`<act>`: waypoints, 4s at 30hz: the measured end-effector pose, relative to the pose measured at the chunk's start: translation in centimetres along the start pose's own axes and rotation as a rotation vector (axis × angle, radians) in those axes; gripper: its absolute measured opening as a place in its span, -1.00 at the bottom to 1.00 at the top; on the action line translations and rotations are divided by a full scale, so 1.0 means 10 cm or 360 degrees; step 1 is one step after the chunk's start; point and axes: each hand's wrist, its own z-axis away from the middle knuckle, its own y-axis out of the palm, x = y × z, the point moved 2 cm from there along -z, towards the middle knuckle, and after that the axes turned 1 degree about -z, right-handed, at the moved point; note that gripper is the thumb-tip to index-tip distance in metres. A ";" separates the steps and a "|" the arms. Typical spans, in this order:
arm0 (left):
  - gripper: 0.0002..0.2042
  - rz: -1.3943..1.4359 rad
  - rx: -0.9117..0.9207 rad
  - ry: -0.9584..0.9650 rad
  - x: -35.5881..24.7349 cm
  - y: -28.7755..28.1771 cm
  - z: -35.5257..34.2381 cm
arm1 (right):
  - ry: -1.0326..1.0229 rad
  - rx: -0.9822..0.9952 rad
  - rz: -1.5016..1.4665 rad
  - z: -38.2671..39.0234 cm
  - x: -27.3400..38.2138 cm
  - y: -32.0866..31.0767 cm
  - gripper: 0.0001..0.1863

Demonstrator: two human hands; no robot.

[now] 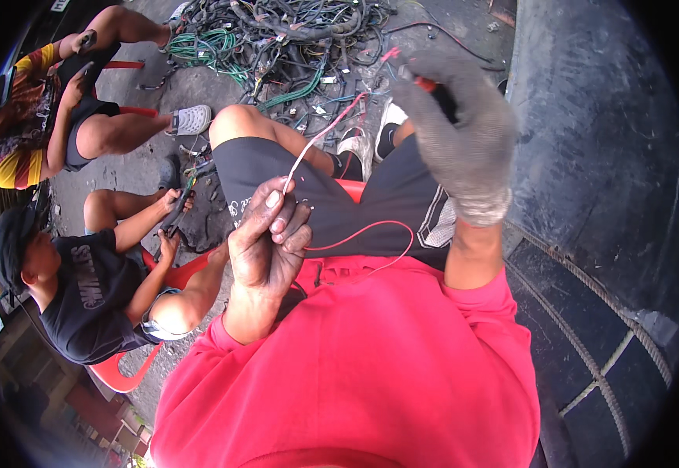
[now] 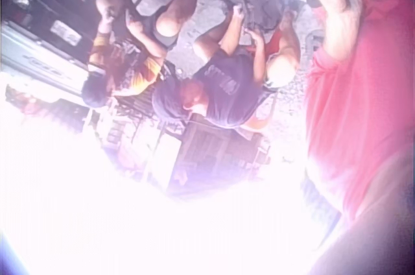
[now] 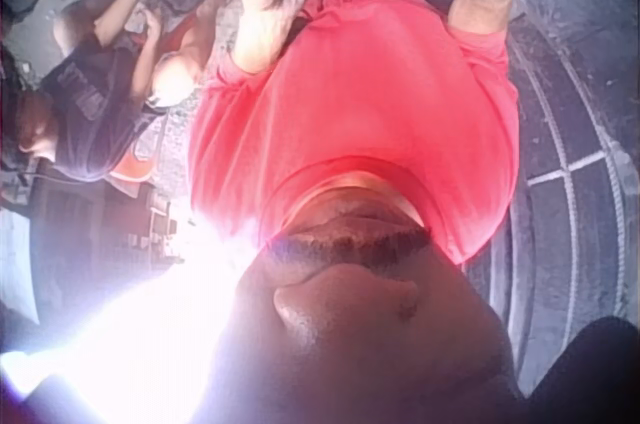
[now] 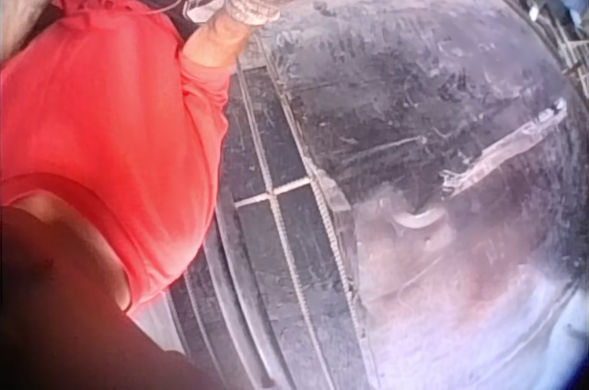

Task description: Stripping insulation from electrical wires using a hand tool.

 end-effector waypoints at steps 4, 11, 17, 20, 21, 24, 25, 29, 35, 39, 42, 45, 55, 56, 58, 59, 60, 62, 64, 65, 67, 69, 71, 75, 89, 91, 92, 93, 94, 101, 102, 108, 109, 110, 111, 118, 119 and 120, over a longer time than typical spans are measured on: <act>-0.76 -0.0005 -0.0046 0.0019 -0.02 0.01 -0.06 | 0.0210 0.0160 -0.0307 0.04 0.17 0.01 -0.78; -0.78 -0.0052 -0.0120 0.0072 0.01 0.04 -0.10 | -0.0101 0.0680 -0.0323 0.25 0.33 0.22 -0.72; -0.79 -0.0066 -0.0154 0.0098 -0.02 0.05 -0.09 | -0.0335 0.0678 -0.0233 0.26 0.31 0.31 -0.71; -0.78 -0.0140 -0.0131 0.0078 -0.04 0.04 -0.09 | -0.0291 0.0685 -0.0251 0.24 0.33 0.31 -0.71; -0.78 -0.0203 -0.0099 0.0072 -0.04 0.03 -0.09 | -0.0300 0.0684 -0.0234 0.23 0.33 0.32 -0.71; -0.77 -0.0250 -0.0175 0.0164 -0.04 0.03 -0.10 | -0.0319 0.0668 -0.0224 0.23 0.33 0.34 -0.71; -0.77 -0.0250 -0.0176 0.0165 -0.04 0.05 -0.10 | -0.0327 0.0653 -0.0230 0.23 0.33 0.35 -0.71; -0.76 -0.0297 -0.0192 0.0220 -0.06 0.07 -0.10 | -0.0253 0.0649 -0.0251 0.24 0.33 0.36 -0.73; -0.78 -0.0352 -0.0178 0.0207 -0.03 0.08 -0.04 | -0.0109 0.0196 0.0087 0.09 0.05 0.14 -0.75; -0.79 -0.0148 -0.0176 0.0118 -0.01 0.03 -0.09 | 0.0014 0.0153 0.0040 0.07 -0.02 -0.02 -0.76; -0.74 -0.0177 -0.0131 0.0099 -0.01 0.06 -0.11 | 0.0079 0.0437 -0.0122 0.13 0.16 0.02 -0.75; -0.74 -0.0126 -0.0075 0.0053 0.01 0.05 -0.11 | -0.0122 0.0611 -0.0179 0.17 0.24 0.04 -0.74; -0.77 -0.0343 -0.0189 0.0209 0.05 0.08 -0.08 | -0.0349 0.0686 -0.0273 0.28 0.31 0.22 -0.67; -0.74 -0.0401 -0.0176 0.0220 0.04 0.08 -0.07 | -0.0334 0.0646 -0.0277 0.27 0.33 0.24 -0.70; -0.71 -0.0459 -0.0162 0.0229 0.03 0.07 -0.07 | -0.0304 0.0669 -0.0259 0.27 0.35 0.26 -0.71; -0.75 -0.0426 -0.0127 0.0273 0.03 0.07 -0.08 | -0.0274 0.0694 -0.0242 0.27 0.35 0.27 -0.71; -0.78 -0.0393 -0.0092 0.0318 0.03 0.07 -0.08 | -0.0273 0.0694 -0.0240 0.26 0.35 0.28 -0.71; -0.78 -0.0390 -0.0091 0.0328 0.02 0.05 -0.09 | -0.0364 0.0663 -0.0200 0.25 0.35 0.29 -0.71; -0.78 -0.0388 -0.0091 0.0340 0.01 0.05 -0.10 | -0.0307 0.0693 -0.0197 0.24 0.37 0.29 -0.71; -0.79 -0.0386 -0.0124 0.0354 0.01 0.05 -0.10 | -0.0251 0.0721 -0.0195 0.24 0.38 0.29 -0.70; -0.79 -0.0385 -0.0157 0.0367 0.00 0.06 -0.10 | -0.0242 0.0670 -0.0216 0.25 0.39 0.32 -0.70; -0.79 -0.0409 -0.0174 0.0406 0.00 0.05 -0.09 | -0.0238 0.0621 -0.0237 0.27 0.40 0.33 -0.70; -0.78 -0.0451 -0.0197 0.0415 0.01 0.06 -0.07 | -0.0194 0.0597 -0.0201 0.28 0.39 0.33 -0.69; -0.79 -0.0529 -0.0275 0.0408 0.02 0.06 -0.08 | -0.0238 0.0557 -0.0144 0.26 0.40 0.32 -0.72; -0.80 -0.0362 -0.0282 0.0244 0.02 0.06 -0.10 | 0.0474 0.0389 -0.1013 0.31 0.17 0.26 -0.72; -0.79 -0.0344 -0.0260 0.0193 0.03 0.03 -0.09 | 0.0933 0.0680 -0.1354 0.33 0.23 0.33 -0.72; -0.77 -0.0372 -0.0255 0.0189 0.03 0.02 -0.09 | 0.0990 0.0793 -0.1308 0.30 0.20 0.34 -0.72; -0.75 -0.0400 -0.0249 0.0186 0.03 0.02 -0.09 | 0.0988 0.0789 -0.1309 0.30 0.18 0.37 -0.72; -0.75 -0.0402 -0.0245 0.0184 0.03 0.02 -0.09 | 0.0936 0.0680 -0.1250 0.29 0.16 0.39 -0.72; -0.76 -0.0459 -0.0252 0.0017 0.03 0.01 -0.12 | 0.1095 0.0773 -0.1384 0.26 0.19 0.38 -0.72; -0.77 -0.0416 -0.0216 -0.0016 0.03 0.03 -0.12 | 0.1094 0.0771 -0.1385 0.26 0.18 0.39 -0.72; -0.78 -0.0550 -0.0120 0.0025 0.06 0.01 -0.15 | 0.0807 0.0500 -0.1116 0.06 0.10 0.28 -0.73; -0.79 -0.0639 -0.0118 0.0033 0.06 0.01 -0.15 | 0.0803 0.0499 -0.1116 0.02 0.12 0.27 -0.73; -0.79 -0.0640 -0.0114 0.0034 0.06 0.01 -0.15 | 0.0749 0.0460 -0.1023 -0.03 0.14 0.25 -0.73; -0.79 -0.0692 -0.0090 -0.0031 0.07 0.01 -0.14 | 0.0696 0.0420 -0.0930 -0.07 0.16 0.23 -0.72; -0.82 -0.0834 -0.0070 -0.0156 0.07 0.09 -0.11 | 0.0683 0.0518 -0.0761 -0.25 0.28 0.37 -0.69; -0.82 -0.0834 -0.0069 -0.0154 0.06 0.07 -0.12 | 0.0637 0.0582 -0.0691 -0.27 0.24 0.41 -0.68; -0.83 -0.0810 -0.0075 -0.0209 0.06 0.05 -0.13 | 0.0592 0.0646 -0.0621 -0.27 0.21 0.44 -0.67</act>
